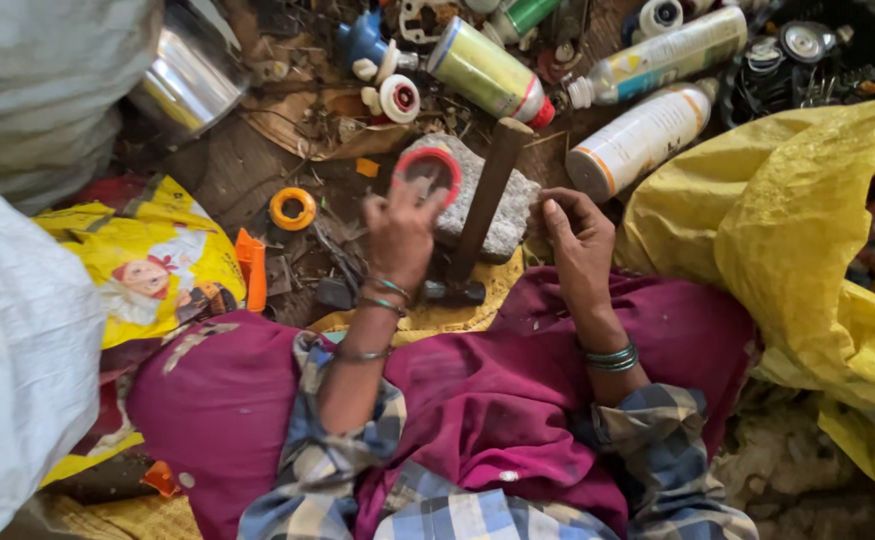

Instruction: The person uses a hammer to repeatedly strike a small red plastic object placed on a stone, then removes a white plastic ring from the object and sets it aside. The person continues to hammer the red object and occasionally adjusts its position.

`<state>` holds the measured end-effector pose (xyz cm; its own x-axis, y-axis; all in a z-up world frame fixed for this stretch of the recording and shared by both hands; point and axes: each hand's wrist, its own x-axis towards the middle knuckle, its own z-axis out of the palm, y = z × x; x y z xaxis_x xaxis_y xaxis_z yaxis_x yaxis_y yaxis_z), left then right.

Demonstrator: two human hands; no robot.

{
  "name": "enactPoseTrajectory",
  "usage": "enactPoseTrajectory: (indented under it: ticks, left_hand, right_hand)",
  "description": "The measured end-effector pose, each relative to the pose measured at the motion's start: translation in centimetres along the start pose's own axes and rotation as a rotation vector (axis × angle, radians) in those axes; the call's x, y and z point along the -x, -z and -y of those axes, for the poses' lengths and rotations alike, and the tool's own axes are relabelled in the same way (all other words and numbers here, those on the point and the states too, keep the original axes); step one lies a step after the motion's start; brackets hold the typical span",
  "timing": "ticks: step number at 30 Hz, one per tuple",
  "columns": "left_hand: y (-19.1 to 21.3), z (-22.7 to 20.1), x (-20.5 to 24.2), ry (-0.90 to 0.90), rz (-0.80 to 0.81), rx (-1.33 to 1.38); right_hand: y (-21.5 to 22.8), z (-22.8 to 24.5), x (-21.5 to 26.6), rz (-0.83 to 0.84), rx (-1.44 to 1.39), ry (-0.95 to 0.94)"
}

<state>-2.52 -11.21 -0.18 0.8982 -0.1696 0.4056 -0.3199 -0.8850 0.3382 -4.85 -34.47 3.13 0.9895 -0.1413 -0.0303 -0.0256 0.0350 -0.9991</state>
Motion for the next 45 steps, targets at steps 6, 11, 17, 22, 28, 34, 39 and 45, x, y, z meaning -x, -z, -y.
enactPoseTrajectory:
  ticks: [6, 11, 17, 22, 28, 34, 39, 45]
  left_hand:
    - [0.1, -0.6, 1.1, 0.017, -0.199, 0.117]
    - [0.8, -0.5, 1.2, 0.016, -0.245, 0.045]
    - [-0.7, 0.5, 0.6, 0.206, -0.117, 0.173]
    - [-3.6, 3.1, 1.5, 0.574, -0.268, 0.628]
    - [-6.1, 5.6, 1.5, 0.79, -0.417, 1.462]
    - [-5.3, 5.4, 1.2, 0.872, -0.415, 1.618]
    - [-5.5, 5.5, 1.3, 0.918, -0.424, 1.607]
    - [-6.2, 6.7, 1.8, 0.912, -0.487, 1.607]
  right_hand:
    - [0.3, -0.4, 0.1, -0.005, 0.046, 0.007]
    - [0.7, -1.4, 0.3, 0.003, 0.033, -0.07]
    - [-0.2, -1.8, -0.6, 0.019, 0.071, 0.024]
    - [-0.9, -2.6, -0.2, 0.095, 0.153, -0.05]
    - [-3.9, -3.9, 0.5, 0.225, 0.557, 0.147]
    - [-4.7, -4.3, 0.3, 0.203, 0.525, 0.062]
    - [-4.5, -3.5, 1.5, 0.177, 0.499, -0.002]
    - [-3.2, -4.5, 5.0, -0.028, 0.482, -0.015]
